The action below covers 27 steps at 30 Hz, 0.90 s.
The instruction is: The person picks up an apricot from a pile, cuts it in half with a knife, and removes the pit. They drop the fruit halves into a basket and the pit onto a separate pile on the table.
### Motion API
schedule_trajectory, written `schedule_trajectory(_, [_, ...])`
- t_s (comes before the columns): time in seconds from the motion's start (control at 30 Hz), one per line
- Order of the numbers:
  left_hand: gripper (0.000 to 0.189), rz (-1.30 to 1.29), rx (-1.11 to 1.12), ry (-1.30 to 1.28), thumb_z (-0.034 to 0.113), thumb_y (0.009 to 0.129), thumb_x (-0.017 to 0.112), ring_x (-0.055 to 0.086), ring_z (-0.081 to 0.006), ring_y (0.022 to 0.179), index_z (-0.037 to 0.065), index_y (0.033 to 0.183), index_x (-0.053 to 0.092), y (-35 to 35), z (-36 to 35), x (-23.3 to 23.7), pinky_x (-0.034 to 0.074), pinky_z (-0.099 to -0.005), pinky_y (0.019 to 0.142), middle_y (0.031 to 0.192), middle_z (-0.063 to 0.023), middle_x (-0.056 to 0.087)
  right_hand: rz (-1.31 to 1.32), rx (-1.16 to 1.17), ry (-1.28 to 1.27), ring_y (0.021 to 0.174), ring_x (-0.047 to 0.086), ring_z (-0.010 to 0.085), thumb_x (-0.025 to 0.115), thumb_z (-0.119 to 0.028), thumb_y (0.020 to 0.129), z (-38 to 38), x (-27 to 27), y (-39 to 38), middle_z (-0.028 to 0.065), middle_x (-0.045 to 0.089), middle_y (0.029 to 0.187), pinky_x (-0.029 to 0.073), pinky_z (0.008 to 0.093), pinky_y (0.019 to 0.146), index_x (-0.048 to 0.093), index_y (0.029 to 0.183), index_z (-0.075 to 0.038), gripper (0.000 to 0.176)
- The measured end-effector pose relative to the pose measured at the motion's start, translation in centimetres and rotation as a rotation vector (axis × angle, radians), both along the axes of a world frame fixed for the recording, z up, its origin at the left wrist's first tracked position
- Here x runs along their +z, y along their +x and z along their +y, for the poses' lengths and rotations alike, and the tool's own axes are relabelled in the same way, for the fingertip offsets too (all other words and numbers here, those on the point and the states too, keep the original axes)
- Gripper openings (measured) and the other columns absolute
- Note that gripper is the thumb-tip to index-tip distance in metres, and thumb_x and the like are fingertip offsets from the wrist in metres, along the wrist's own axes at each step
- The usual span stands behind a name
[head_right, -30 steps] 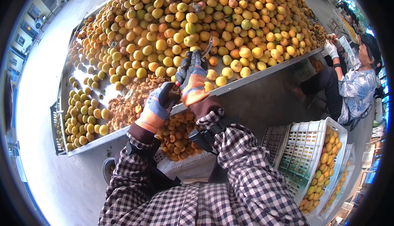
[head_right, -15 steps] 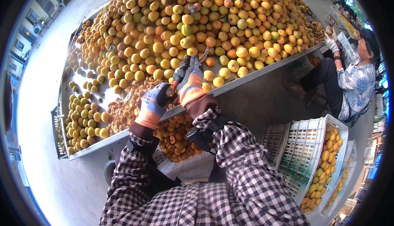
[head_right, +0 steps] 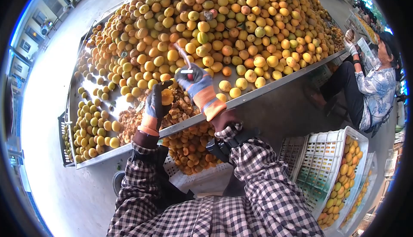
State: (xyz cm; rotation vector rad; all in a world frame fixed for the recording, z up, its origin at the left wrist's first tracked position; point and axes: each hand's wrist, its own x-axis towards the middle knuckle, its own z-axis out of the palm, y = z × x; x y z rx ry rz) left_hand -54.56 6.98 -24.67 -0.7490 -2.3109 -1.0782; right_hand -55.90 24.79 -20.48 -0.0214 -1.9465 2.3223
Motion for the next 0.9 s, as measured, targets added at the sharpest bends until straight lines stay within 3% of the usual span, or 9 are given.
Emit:
schedule_trajectory(0.1, [0.05, -0.315, 0.041, -0.005, 0.012, 0.082, 0.07, 0.066, -0.0319, 0.093, 0.004, 0.128, 0.052, 0.7, -0.2, 1.1, 0.054, -0.0392, 0.075, 0.109, -0.0128, 0.067, 0.092, 0.024, 0.131, 0.068, 0.054, 0.0061, 0.076, -0.012, 0.081, -0.5, -0.5, 0.4, -0.0006, 0.062, 0.074, 0.048, 0.0234, 0.064, 0.066, 0.094, -0.004, 0.018])
schedule_trajectory(0.13, [0.048, -0.604, -0.001, 0.246, 0.019, 0.085, 0.068, 0.066, -0.0259, 0.091, 0.002, 0.127, 0.054, 1.1, 0.1, 1.8, 0.053, -0.0357, 0.073, 0.107, -0.0105, 0.066, 0.064, 0.032, 0.261, 0.071, 0.055, 0.007, 0.077, -0.014, 0.08, -0.1, -0.4, 0.4, 0.0012, 0.062, 0.074, 0.049, 0.0246, 0.069, 0.065, 0.095, -0.004, 0.021])
schedule_trajectory(0.17, [0.047, -0.894, -0.048, 0.496, 0.025, 0.088, 0.067, 0.065, -0.0198, 0.09, 0.0, 0.126, 0.055, 1.5, 0.5, 1.9, 0.053, -0.0323, 0.071, 0.105, -0.0081, 0.066, 0.053, 0.064, 0.321, 0.07, 0.061, 0.0137, 0.077, -0.023, 0.08, 0.5, -1.4, -0.2, 0.0055, 0.065, 0.076, 0.05, 0.029, 0.068, 0.065, 0.096, -0.004, 0.027])
schedule_trajectory(0.2, [0.048, -0.837, -0.116, 0.475, 0.035, 0.091, 0.064, 0.061, -0.0109, 0.088, -0.001, 0.122, 0.058, 2.3, 0.6, 1.5, 0.051, -0.026, 0.069, 0.101, -0.0054, 0.065, 0.032, 0.024, 0.477, 0.072, 0.063, 0.0187, 0.076, -0.026, 0.08, 1.2, -2.4, -1.0, 0.0068, 0.066, 0.079, 0.051, 0.0316, 0.069, 0.065, 0.098, -0.007, 0.029])
schedule_trajectory(0.23, [0.041, -1.037, -0.125, 0.493, 0.03, 0.092, 0.063, 0.062, -0.0139, 0.089, -0.001, 0.119, 0.06, 3.6, 1.2, 3.7, 0.051, -0.0271, 0.073, 0.102, -0.0065, 0.066, 0.01, -0.013, 0.63, 0.074, 0.066, 0.0237, 0.075, -0.03, 0.08, 1.9, -2.8, -1.5, 0.0081, 0.068, 0.081, 0.052, 0.0341, 0.07, 0.066, 0.101, -0.009, 0.031])
schedule_trajectory(0.37, [0.029, -1.016, -0.665, 0.309, 0.02, 0.094, 0.062, 0.059, -0.0131, 0.098, 0.0, 0.114, 0.065, 5.7, 3.0, 6.0, 0.048, -0.0284, 0.087, 0.105, -0.0079, 0.068, -0.16, -0.15, 1.079, 0.088, 0.067, 0.0285, 0.072, -0.028, 0.079, 7.2, 1.2, -2.2, 0.0099, 0.07, 0.091, 0.053, 0.0396, 0.077, 0.064, 0.108, -0.014, 0.034])
schedule_trajectory(0.53, [0.025, -0.936, -0.523, 0.368, 0.013, 0.092, 0.063, 0.061, -0.012, 0.093, 0.001, 0.113, 0.066, 5.5, 3.2, 4.7, 0.05, -0.0285, 0.084, 0.101, -0.0062, 0.07, -0.284, -0.247, 1.221, 0.097, 0.066, 0.0273, 0.073, -0.028, 0.077, 12.7, 1.0, -2.8, 0.0087, 0.07, 0.102, 0.053, 0.0381, 0.084, 0.062, 0.119, -0.012, 0.046])
schedule_trajectory(0.67, [0.026, -0.984, -0.423, 0.627, 0.014, 0.09, 0.062, 0.062, -0.0093, 0.086, 0.0, 0.111, 0.067, 5.2, 2.8, 4.1, 0.051, -0.0249, 0.075, 0.096, -0.0045, 0.07, -0.349, -0.069, 1.215, 0.104, 0.064, 0.0277, 0.075, -0.03, 0.076, 12.2, 0.9, -2.1, 0.0104, 0.067, 0.114, 0.052, 0.0372, 0.088, 0.059, 0.126, -0.013, 0.055])
schedule_trajectory(0.9, [0.028, -0.871, -0.242, 0.553, 0.013, 0.089, 0.062, 0.06, -0.0072, 0.073, 0.0, 0.114, 0.066, 4.5, 2.8, 2.8, 0.048, -0.0218, 0.062, 0.093, -0.0042, 0.071, -0.294, 0.271, 1.269, 0.105, 0.065, 0.0284, 0.08, -0.025, 0.073, 6.6, 3.7, 0.5, 0.0144, 0.066, 0.117, 0.051, 0.0369, 0.089, 0.057, 0.129, -0.011, 0.062])
